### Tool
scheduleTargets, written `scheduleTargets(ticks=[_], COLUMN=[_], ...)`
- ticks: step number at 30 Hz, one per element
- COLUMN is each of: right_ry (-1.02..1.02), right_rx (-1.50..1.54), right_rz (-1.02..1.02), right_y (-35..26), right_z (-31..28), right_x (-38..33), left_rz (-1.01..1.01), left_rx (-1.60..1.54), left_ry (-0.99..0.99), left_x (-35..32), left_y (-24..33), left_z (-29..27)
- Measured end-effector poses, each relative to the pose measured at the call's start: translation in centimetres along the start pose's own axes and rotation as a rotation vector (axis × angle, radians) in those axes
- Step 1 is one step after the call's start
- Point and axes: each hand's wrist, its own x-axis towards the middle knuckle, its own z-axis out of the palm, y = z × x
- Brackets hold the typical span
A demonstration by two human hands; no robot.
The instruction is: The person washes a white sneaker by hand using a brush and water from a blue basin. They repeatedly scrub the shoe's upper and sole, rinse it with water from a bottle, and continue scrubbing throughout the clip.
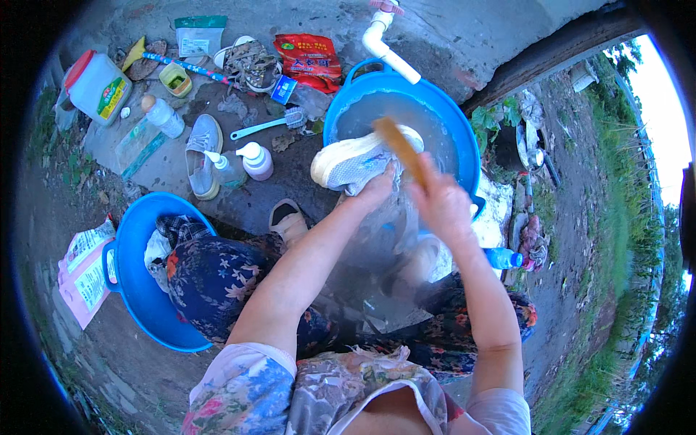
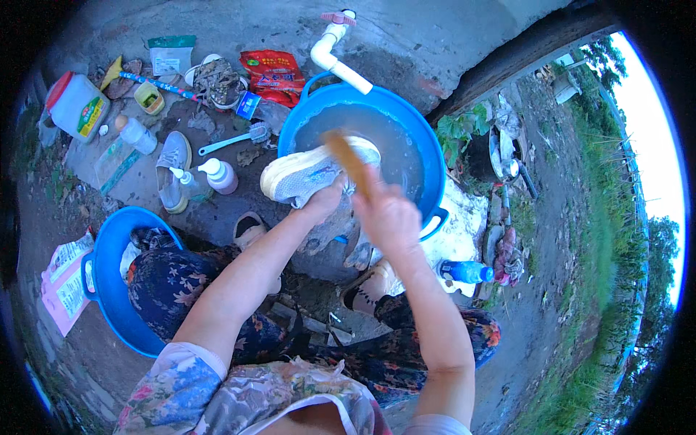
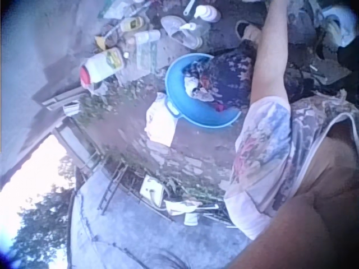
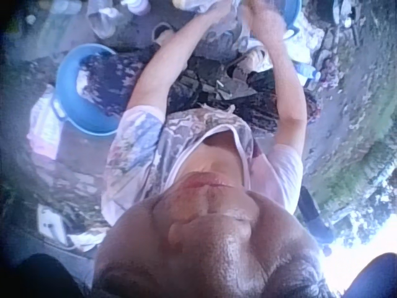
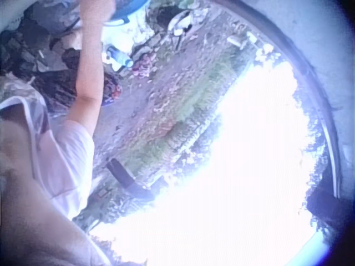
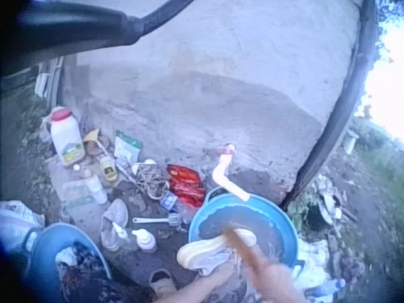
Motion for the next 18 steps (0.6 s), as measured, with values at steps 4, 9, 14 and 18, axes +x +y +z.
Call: scheduleTargets(ticks=[4, 9, 14, 18], right_ry=[-0.044, -0.002, 0.08, 0.076], right_rx=[0.028, 0.101, -0.026, 0.006], right_rz=[-0.022, -0.026, 0.105, -0.007], right_y=[-1.5, -0.2, 3.2, 0.3], right_z=[-0.2, 1.2, 0.7, 0.9], right_x=[0.6, 0.6, 1.3, -0.5], left_rz=[-0.054, -0.342, -0.067, -0.208], left_rx=[-0.201, -0.737, -0.552, -0.441], left_ry=[-0.101, -0.27, -0.144, -0.098], left_x=[1.5, 4.5, 2.4, 0.4], left_y=[-1.5, -6.7, -2.3, 1.1], left_z=[0.2, -0.2, 0.1, -0.5])
